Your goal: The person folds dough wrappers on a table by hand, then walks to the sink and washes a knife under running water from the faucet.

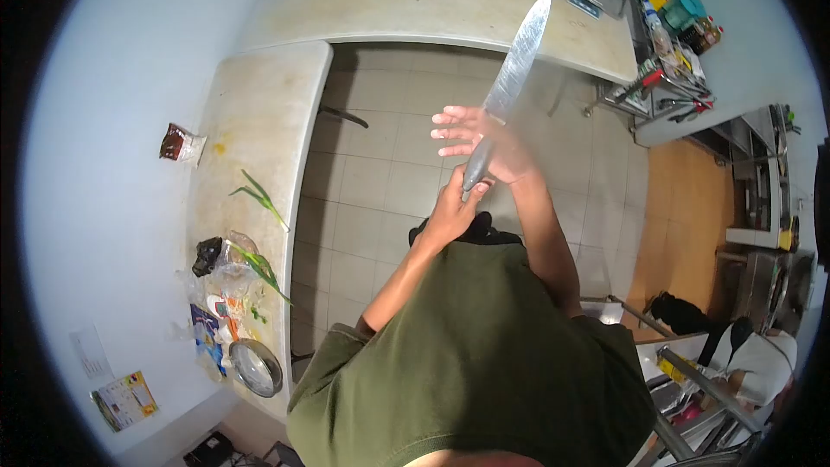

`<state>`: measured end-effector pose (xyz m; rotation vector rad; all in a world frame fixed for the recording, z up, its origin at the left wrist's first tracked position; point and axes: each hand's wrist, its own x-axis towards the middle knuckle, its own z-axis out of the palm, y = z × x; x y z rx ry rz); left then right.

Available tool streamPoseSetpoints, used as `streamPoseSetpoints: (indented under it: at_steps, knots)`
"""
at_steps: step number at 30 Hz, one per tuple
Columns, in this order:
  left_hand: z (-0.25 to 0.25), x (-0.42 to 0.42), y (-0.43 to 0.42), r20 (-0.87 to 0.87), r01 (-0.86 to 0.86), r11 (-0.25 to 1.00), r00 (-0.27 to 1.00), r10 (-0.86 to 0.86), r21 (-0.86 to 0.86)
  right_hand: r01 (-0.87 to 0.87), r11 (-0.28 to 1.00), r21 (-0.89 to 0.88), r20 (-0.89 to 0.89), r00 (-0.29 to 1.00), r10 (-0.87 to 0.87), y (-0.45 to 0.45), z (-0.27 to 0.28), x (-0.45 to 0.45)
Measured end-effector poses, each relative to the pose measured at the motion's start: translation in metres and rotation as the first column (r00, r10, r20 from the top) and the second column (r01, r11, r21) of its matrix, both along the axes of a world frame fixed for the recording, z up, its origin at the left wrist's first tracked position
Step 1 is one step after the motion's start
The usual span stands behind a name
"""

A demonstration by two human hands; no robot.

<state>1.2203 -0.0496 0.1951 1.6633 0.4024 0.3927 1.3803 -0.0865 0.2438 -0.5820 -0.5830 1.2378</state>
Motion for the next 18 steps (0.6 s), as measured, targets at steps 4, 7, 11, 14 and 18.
streamPoseSetpoints:
  at_steps: [4,7,11,14,18]
  knots:
    - [0.001,0.037,-0.016,-0.082,0.159,0.987,0.984,-0.157,0.025,0.098,0.994,-0.037,-0.006,0.995,-0.099,-0.042,-0.006,0.034]
    - [0.004,0.070,-0.023,-0.143,0.302,0.953,0.945,-0.294,0.035,0.167,0.984,-0.065,-0.062,0.983,-0.171,-0.069,-0.011,0.061]
    - [-0.009,0.124,-0.037,-0.152,0.446,0.895,0.884,-0.443,-0.012,0.247,0.956,-0.160,0.011,0.969,-0.249,-0.105,-0.004,0.105]
    - [-0.034,0.170,-0.043,-0.104,0.563,0.826,0.822,-0.560,0.009,0.297,0.917,-0.267,0.088,0.955,-0.284,-0.128,0.002,0.150]
    - [-0.030,0.252,-0.046,-0.080,0.679,0.734,0.732,-0.677,0.000,0.477,0.828,-0.293,0.477,0.824,-0.306,-0.160,0.013,0.225]
